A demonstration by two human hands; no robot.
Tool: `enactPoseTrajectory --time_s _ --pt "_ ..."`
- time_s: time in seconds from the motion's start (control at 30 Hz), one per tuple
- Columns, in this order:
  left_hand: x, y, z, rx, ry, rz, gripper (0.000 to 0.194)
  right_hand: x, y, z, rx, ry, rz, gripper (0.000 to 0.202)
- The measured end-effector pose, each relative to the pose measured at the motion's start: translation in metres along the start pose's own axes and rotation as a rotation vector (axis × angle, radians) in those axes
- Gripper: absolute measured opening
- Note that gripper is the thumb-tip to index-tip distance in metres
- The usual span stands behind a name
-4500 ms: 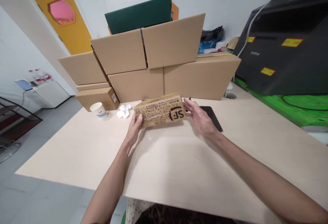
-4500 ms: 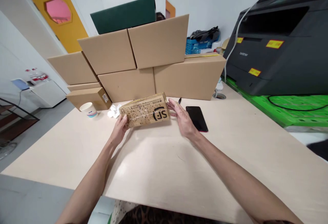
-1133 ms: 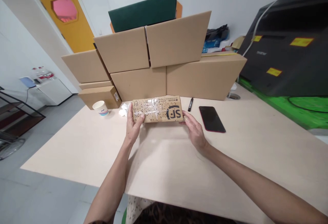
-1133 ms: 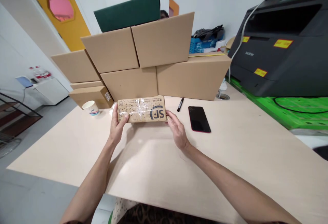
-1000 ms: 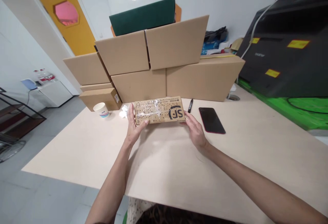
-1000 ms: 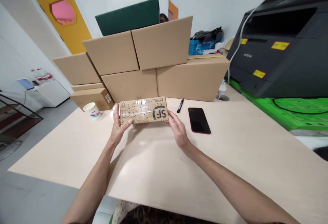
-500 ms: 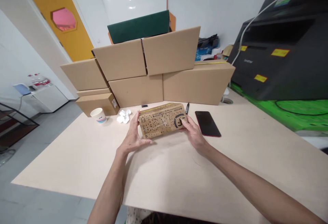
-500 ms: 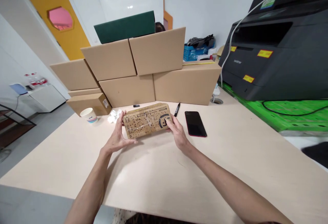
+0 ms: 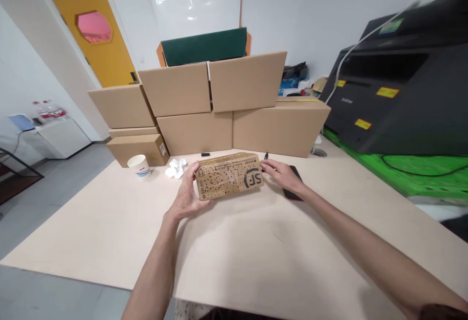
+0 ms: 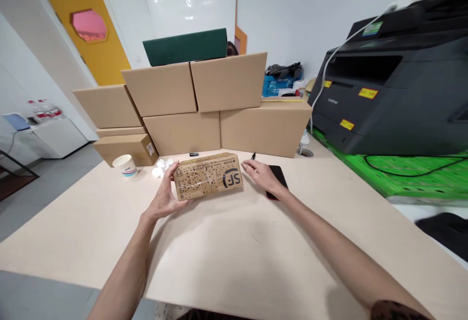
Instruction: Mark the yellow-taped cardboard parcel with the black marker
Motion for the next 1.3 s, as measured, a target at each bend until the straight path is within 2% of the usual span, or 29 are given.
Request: enactPoseTrajectory --time_s 0.1,0.23,0.33,0.43,0.57,0.63,0.67,0.73,0.8,0.87,0.97,1.07,1.2,1.3 --pt "0.003 -0.001 0.0 0.004 0.023 -0.016 0.113 -0.016 -0.009 0.013 0.157 0.051 -0.261 0.034" --pt "0.01 0.001 0.0 -0.009 0.075 -0.051 0.114 -0.027 -0.034 0.025 0.289 0.064 -0.383 0.033" --pt "0.015 0.004 0.0 -0.029 0.094 -0.08 0.117 -0.033 -0.044 0.035 0.301 0.039 -0.406 0.029" --pt "0.02 0.005 -0.001 -0.034 0.121 -0.098 0.119 -0.039 -0.039 0.042 0.236 0.006 -0.361 0.021" --pt "0.023 0.007 -0.001 -0.042 0.155 -0.12 0.12 -0.05 -0.007 0.042 0.032 -0.076 -0.247 0.005" --pt "0.022 0.007 -0.001 -0.049 0.152 -0.135 0.12 -0.055 0.014 0.036 -0.115 -0.145 -0.192 0.02" --pt "0.022 0.007 -0.001 -0.049 0.151 -0.14 0.121 -0.057 0.026 0.031 -0.234 -0.179 -0.087 0.028" --pt "0.021 0.007 -0.001 -0.043 0.155 -0.144 0.12 -0.061 0.047 0.016 -0.535 -0.22 0.338 0.032" --pt "0.022 0.006 -0.001 -0.038 0.163 -0.143 0.12 -0.063 0.054 0.0 -0.787 -0.216 0.895 0.033" --pt "0.023 0.007 -0.001 -0.043 0.172 -0.144 0.12 -0.051 0.055 -0.006 -0.831 -0.188 1.211 0.035" --pt "0.026 0.008 -0.001 -0.061 0.189 -0.151 0.12 -0.02 0.061 -0.011 -0.797 -0.146 1.356 0.029" --pt "0.028 0.01 -0.001 -0.074 0.192 -0.148 0.121 0.012 0.062 -0.013 -0.745 -0.126 1.385 0.036" --pt "0.028 0.01 -0.001 -0.072 0.187 -0.153 0.121 0.053 0.055 -0.016 -0.636 -0.074 1.28 0.044" --pt "0.027 0.01 -0.002 -0.073 0.176 -0.158 0.121 0.075 0.051 -0.022 -0.588 0.005 1.2 0.038"
Point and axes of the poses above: each hand's wrist, its own z-axis towards the middle knuckle, its own y-axis out of the back of the hand, x = y × z, the point moved 9 cm from there along z, towards the middle knuckle, and after that the axes turned 8 degrees about y, right-handed, at the moved point
